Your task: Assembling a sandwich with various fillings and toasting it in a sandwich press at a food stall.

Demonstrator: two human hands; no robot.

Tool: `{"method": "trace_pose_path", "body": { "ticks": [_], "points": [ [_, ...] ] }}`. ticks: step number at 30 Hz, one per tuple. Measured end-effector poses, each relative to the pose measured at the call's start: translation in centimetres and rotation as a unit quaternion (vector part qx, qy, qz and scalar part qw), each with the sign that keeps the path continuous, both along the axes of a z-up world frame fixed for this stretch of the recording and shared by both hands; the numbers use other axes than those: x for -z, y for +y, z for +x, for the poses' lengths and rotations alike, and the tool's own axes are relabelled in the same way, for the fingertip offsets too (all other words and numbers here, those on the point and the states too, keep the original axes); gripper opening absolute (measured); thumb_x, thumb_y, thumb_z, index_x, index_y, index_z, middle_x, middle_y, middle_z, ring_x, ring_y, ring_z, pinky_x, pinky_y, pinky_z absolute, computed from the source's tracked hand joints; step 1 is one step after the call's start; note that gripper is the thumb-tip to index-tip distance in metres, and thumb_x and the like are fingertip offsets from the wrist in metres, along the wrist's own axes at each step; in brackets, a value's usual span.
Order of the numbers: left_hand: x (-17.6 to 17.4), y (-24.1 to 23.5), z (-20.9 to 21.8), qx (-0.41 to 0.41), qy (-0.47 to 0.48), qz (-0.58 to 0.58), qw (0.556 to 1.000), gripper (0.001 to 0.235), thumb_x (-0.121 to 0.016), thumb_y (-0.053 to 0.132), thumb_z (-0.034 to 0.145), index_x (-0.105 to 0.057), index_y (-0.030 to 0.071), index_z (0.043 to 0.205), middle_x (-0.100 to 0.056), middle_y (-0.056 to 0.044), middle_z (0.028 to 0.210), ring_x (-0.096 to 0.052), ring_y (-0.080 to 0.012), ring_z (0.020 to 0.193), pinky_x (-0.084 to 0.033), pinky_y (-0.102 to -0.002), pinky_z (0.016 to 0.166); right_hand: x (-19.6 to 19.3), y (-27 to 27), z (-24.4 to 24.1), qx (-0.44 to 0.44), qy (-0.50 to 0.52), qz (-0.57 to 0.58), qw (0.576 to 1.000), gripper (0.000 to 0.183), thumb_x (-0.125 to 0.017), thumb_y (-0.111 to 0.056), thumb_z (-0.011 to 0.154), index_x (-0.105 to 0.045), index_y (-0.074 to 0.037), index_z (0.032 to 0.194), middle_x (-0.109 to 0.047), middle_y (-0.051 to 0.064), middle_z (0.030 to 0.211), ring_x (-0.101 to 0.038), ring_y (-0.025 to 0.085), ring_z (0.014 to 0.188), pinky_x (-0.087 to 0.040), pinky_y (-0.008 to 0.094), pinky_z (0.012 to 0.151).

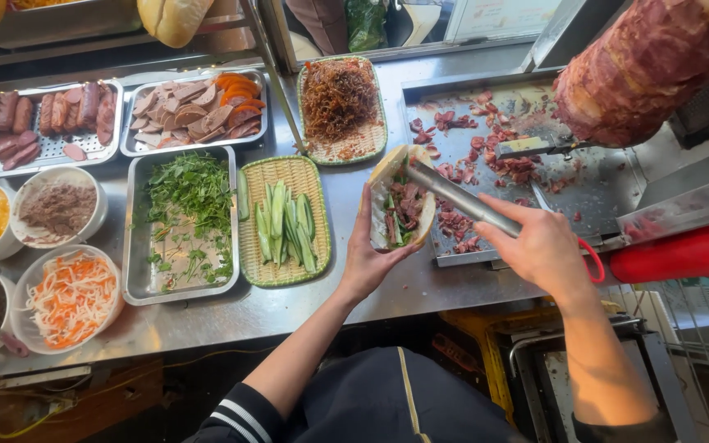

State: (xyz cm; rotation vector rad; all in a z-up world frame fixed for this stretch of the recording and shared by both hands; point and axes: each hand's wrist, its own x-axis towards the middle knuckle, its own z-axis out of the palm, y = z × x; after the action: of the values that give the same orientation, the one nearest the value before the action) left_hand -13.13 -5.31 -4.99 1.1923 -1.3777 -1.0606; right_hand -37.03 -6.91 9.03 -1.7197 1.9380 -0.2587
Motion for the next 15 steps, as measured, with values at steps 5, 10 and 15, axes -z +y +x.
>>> {"method": "trace_pose_path", "body": {
  "ticks": [5, 10, 15],
  "points": [
    [-0.6, 0.5, 0.4, 0.007, 0.019, 0.016, 1.0, 0.119, -0.087, 0.027, 0.08, -0.004, 0.025, 0.164, -0.024, -0.015, 0.171, -0.029, -0.0317, 0.156, -0.035, -0.047, 0.122, -0.2, 1.0, 0.5, -0.006, 0.031, -0.039, 0.999, 0.054, -0.072, -0.047, 0.087, -0.068, -0.035, 0.14, -0.048, 0.009, 0.045, -0.03, 0.02, 0.049, -0.035, 0.038, 0.051],
    [-1.0, 0.5, 1.3, 0.001, 0.056, 0.05, 0.997, 0.111, -0.083, 0.026, 0.083, -0.009, 0.028, 0.164, -0.034, -0.015, 0.167, -0.036, -0.0283, 0.153, -0.038, -0.042, 0.118, -0.8, 0.7, 0.4, 0.014, -0.004, -0.007, 1.0, 0.055, -0.073, -0.042, 0.088, -0.067, -0.033, 0.142, -0.059, 0.002, 0.056, -0.036, 0.017, 0.047, -0.032, 0.035, 0.047],
    [-0.4, 0.6, 2.1, -0.036, 0.027, 0.046, 0.998, 0.083, -0.063, 0.031, 0.099, -0.012, 0.027, 0.164, -0.024, -0.012, 0.172, -0.023, -0.0302, 0.159, -0.027, -0.048, 0.125, -1.3, 1.5, 1.0, -0.053, 0.003, -0.028, 0.998, 0.05, -0.075, -0.041, 0.086, -0.072, -0.033, 0.135, -0.039, 0.003, 0.051, -0.027, 0.016, 0.05, -0.029, 0.035, 0.048]
  ]
}}
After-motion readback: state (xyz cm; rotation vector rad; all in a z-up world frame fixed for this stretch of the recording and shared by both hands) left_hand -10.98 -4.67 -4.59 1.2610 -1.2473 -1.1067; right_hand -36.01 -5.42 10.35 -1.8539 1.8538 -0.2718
